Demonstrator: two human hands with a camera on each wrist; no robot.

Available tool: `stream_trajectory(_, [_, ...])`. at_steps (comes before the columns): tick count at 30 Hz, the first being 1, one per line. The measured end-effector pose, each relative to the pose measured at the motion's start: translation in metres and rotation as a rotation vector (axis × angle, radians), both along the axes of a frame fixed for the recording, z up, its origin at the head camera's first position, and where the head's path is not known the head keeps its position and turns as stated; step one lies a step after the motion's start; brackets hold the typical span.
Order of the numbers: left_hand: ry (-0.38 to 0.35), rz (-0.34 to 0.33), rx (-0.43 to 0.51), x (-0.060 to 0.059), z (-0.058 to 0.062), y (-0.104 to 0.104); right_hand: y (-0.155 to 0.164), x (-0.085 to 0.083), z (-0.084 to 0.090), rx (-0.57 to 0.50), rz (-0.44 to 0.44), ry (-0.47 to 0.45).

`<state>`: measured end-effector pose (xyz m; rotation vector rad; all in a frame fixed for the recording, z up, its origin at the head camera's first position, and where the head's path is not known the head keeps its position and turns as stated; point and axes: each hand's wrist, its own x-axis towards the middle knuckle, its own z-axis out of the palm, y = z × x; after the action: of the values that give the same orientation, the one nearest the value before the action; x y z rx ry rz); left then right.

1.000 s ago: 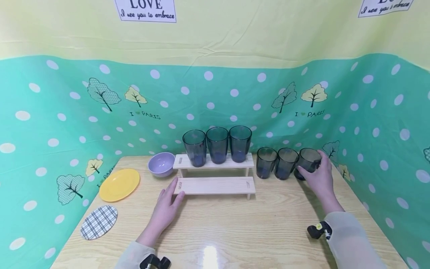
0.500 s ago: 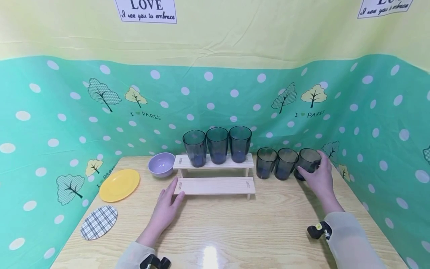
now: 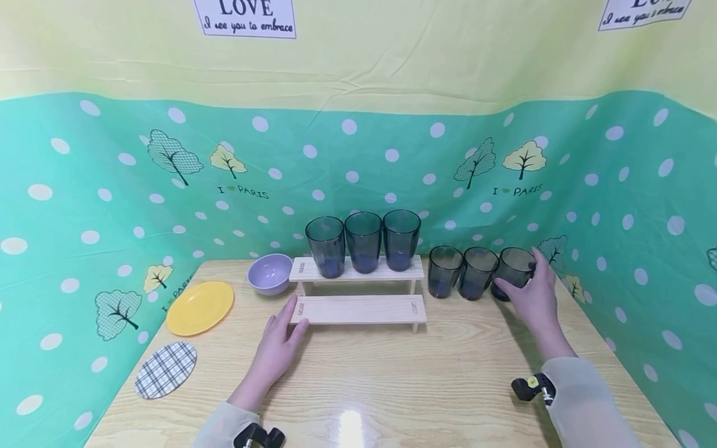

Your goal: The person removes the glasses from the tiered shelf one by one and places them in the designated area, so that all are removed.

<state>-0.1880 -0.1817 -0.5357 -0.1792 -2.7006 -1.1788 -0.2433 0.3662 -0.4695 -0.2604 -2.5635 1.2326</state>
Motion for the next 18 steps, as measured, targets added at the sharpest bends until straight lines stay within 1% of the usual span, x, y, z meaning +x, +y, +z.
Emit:
stream_trajectory(3, [-0.003,0.001,0.000,0.000,0.000,0.000,-0.003,0.004,0.009,0.024,-0.013,-0.005])
stream_trajectory(7, [-0.001,0.002,-0.001,0.000,0.000,-0.001,-0.005,0.009,0.020,0.041,-0.018,0.011])
stream_trajectory(14, [0.001,0.001,-0.005,-0.001,0.000,-0.001,-0.011,0.013,0.036,0.048,-0.025,0.072])
stream_trajectory(18, [-0.001,-0.001,-0.006,0.000,0.001,-0.001,-0.020,0.016,0.049,0.055,-0.019,0.097])
